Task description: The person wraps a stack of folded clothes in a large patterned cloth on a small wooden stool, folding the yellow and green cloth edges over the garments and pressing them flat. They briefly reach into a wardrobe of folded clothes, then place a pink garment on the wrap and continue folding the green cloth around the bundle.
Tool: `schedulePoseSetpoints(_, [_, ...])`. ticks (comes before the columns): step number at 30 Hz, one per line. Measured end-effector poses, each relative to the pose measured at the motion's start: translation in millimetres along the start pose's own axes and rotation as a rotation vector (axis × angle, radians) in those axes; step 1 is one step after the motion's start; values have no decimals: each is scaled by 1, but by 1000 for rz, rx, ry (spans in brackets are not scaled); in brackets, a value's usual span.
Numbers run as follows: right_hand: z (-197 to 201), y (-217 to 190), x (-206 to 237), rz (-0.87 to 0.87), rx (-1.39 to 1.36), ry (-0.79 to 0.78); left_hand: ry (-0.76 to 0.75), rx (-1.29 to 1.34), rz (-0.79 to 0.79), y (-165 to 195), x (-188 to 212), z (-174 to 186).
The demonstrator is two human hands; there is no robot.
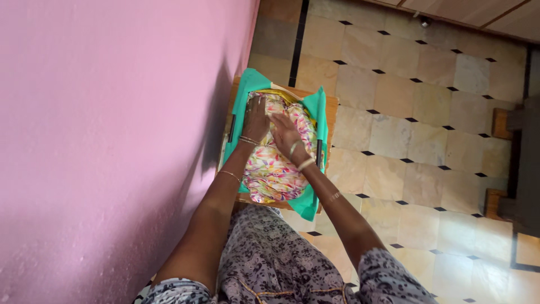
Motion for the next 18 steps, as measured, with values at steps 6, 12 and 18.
schedulePoseSetpoints(6, [-22,0,-53,179,304,-1,203,254,188,2,-3,22])
schedulePoseSetpoints(12, [-45,-4,-65,120,433,-145,284,-90,369,-18,-21,56])
schedulePoseSetpoints(18, [-52,0,-77,55,472,-220,78,502,418,-48,-41,37])
Point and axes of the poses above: each hand's wrist, its own x-axis away from the middle knuckle, its own z-axis out of the back of the hand, y = z × x, the point moved 2 cm from there along -x, towards the middle knuckle, and after that the axes turned 7 degrees about -x, right-handed, at the moved point
